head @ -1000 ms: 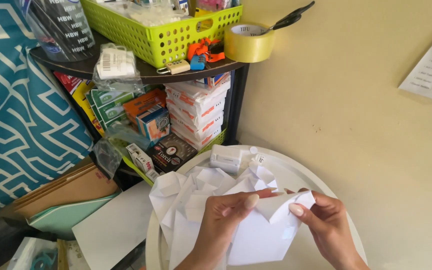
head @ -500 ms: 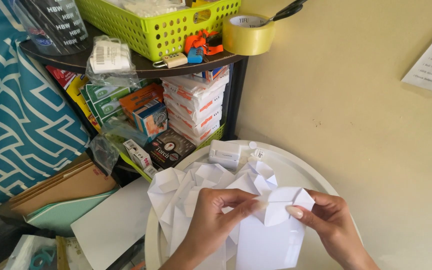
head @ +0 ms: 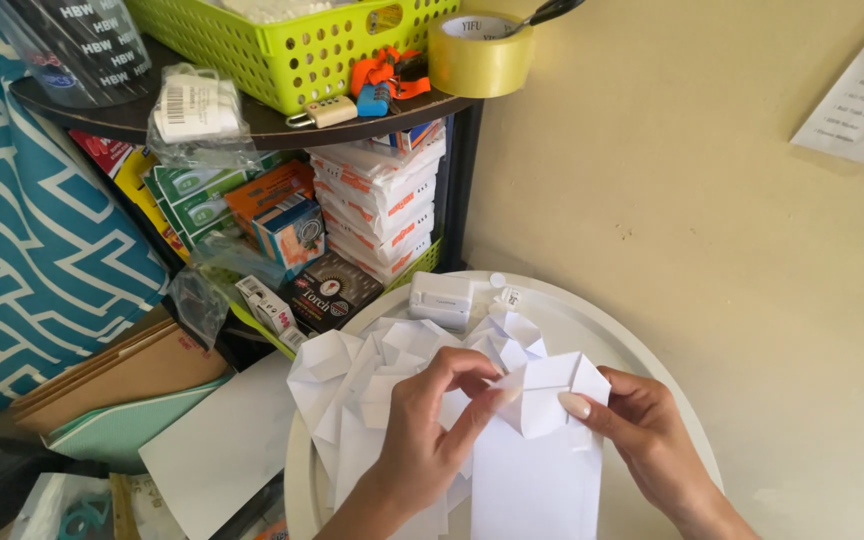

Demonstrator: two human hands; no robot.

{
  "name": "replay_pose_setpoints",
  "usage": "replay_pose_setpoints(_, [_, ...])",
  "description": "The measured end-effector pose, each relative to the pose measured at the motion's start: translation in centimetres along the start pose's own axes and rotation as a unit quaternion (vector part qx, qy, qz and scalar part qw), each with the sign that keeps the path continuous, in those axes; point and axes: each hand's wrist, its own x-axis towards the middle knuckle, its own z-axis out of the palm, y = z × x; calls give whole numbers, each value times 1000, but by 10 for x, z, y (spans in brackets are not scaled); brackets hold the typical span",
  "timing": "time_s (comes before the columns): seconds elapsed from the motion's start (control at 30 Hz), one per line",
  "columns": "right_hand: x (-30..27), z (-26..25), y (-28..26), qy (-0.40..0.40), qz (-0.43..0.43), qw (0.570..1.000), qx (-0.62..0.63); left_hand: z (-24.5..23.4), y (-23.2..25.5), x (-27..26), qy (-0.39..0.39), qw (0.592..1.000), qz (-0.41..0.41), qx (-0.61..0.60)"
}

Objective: Folding white paper into origami shirt shapes on a circular tray in a workspace.

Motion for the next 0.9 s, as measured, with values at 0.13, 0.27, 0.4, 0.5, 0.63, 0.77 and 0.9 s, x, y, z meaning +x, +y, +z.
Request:
replay_pose_setpoints(0.13, [-4, -5, 2, 5, -3, 1000, 7, -6, 8, -3, -19, 998, -45, -46])
replay_pose_setpoints(0.27, [-9, 0, -5, 18, -6, 1000, -13, -2, 16, -1, 33, 995, -78, -42])
replay_pose_setpoints(0.4, [-11, 3, -14, -2, -43, 996, -84, -2, 20, 1, 36, 989, -135, -49])
replay_pose_setpoints(0.5, [-11, 2, -22, -45, -65, 991, -105, -2, 27, 6, 11, 993, -111, -38])
replay_pose_setpoints(0.63, [-10, 3, -27, -41, -31, 996, -75, 1, 29, 6, 2, 993, -95, -68])
replay_pose_setpoints(0.77, [-8, 4, -35, -45, -13, 992, -116, 6, 28, 6, 36, 996, -83, -25])
replay_pose_setpoints(0.9, [-1, -8, -45, -187, -74, 969, -143, 7, 24, 4, 25, 999, -14, 35])
